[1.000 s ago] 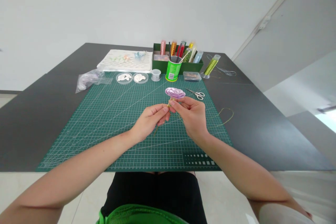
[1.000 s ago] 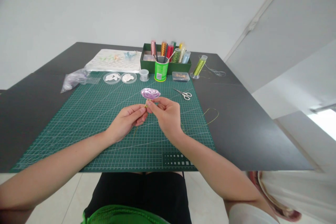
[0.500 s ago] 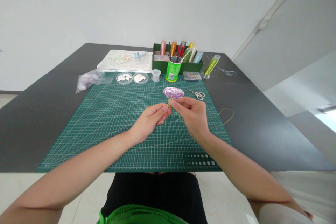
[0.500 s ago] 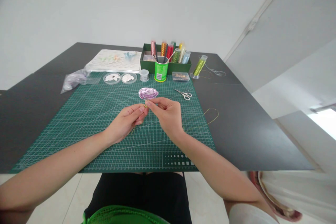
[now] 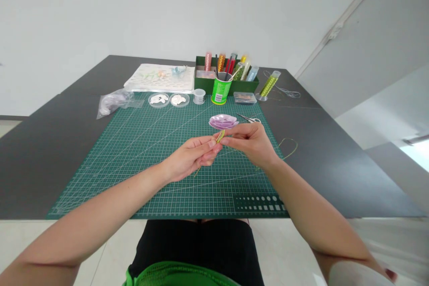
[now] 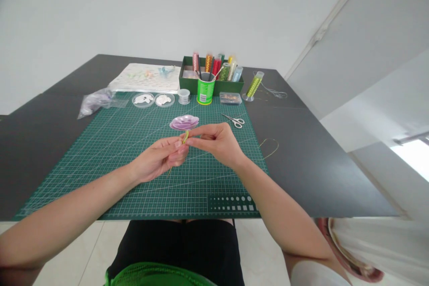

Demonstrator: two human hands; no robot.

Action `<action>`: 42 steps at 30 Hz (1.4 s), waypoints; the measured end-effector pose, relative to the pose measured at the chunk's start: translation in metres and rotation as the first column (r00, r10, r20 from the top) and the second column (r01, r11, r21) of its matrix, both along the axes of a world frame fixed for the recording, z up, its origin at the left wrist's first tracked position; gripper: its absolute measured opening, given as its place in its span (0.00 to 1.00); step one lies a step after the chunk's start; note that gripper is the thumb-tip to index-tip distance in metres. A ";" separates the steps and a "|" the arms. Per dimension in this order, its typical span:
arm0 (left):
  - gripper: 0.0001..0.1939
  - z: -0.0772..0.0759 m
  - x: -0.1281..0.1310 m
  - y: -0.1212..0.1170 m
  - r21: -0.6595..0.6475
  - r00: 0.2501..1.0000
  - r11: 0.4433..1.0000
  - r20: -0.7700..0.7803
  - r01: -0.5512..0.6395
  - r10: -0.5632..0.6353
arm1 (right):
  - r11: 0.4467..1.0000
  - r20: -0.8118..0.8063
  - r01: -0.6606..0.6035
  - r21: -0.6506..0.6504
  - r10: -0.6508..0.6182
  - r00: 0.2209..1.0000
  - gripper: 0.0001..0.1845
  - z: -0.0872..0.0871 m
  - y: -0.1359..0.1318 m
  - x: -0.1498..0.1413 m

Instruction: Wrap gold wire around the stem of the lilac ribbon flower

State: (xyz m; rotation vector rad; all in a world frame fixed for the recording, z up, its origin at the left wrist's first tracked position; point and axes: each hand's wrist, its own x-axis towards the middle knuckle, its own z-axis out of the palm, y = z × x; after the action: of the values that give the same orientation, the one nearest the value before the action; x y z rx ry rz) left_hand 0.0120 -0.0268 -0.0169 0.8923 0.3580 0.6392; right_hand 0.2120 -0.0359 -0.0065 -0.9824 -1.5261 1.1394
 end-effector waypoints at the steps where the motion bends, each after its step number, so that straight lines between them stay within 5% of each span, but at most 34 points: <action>1: 0.18 0.000 -0.001 0.000 -0.013 1.000 1.000 0.004 0.012 -0.012 | 1.000 0.001 -0.016 -0.002 0.016 1.000 0.12 0.001 -0.001 0.000; 11: 0.15 0.000 -0.005 0.000 -0.130 0.986 0.977 0.050 0.166 -0.161 | 0.996 -0.005 0.021 0.084 -0.021 1.000 0.06 0.003 -0.009 -0.009; 17: 0.18 -0.002 -0.002 0.001 0.192 0.996 0.981 -0.080 -0.027 0.043 | 0.979 -0.024 0.149 0.138 -0.147 0.989 0.06 -0.002 -0.010 -0.017; 23: 0.19 -0.002 -0.002 -0.002 0.667 0.890 0.724 -0.209 -0.173 0.405 | 0.953 0.036 0.244 0.178 -0.254 0.967 0.08 -0.004 -0.014 -0.023; 31: 0.18 0.000 -0.005 -0.005 0.845 0.807 0.514 -0.199 -0.146 0.557 | 0.931 0.051 0.277 0.238 -0.297 0.954 0.08 -0.004 -0.016 -0.027; 33: 0.16 -0.002 -0.004 -0.006 0.820 0.820 0.543 -0.178 -0.182 0.543 | 0.920 0.044 0.287 0.267 -0.309 0.950 0.08 -0.004 -0.016 -0.027; 35: 0.16 -0.004 -0.002 -0.007 0.735 0.860 0.641 -0.163 -0.221 0.484 | 0.911 0.032 0.297 0.286 -0.319 0.947 0.07 -0.004 -0.017 -0.027; 39: 0.20 -0.002 0.002 -0.008 0.417 0.952 0.879 -0.089 -0.231 0.293 | 0.921 0.017 0.304 0.245 -0.318 0.948 0.07 -0.004 -0.019 -0.027; 42: 0.21 0.003 0.003 -0.008 0.196 0.987 0.969 -0.031 -0.148 0.157 | 0.940 -0.024 0.293 0.176 -0.294 0.956 0.07 -0.004 -0.018 -0.026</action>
State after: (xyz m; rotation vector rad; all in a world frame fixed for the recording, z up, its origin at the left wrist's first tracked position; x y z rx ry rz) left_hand 0.0150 -0.0347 -0.0138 1.0733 0.4136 0.8067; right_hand 0.1861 -0.0541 -0.0110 -1.0473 -1.4003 0.7772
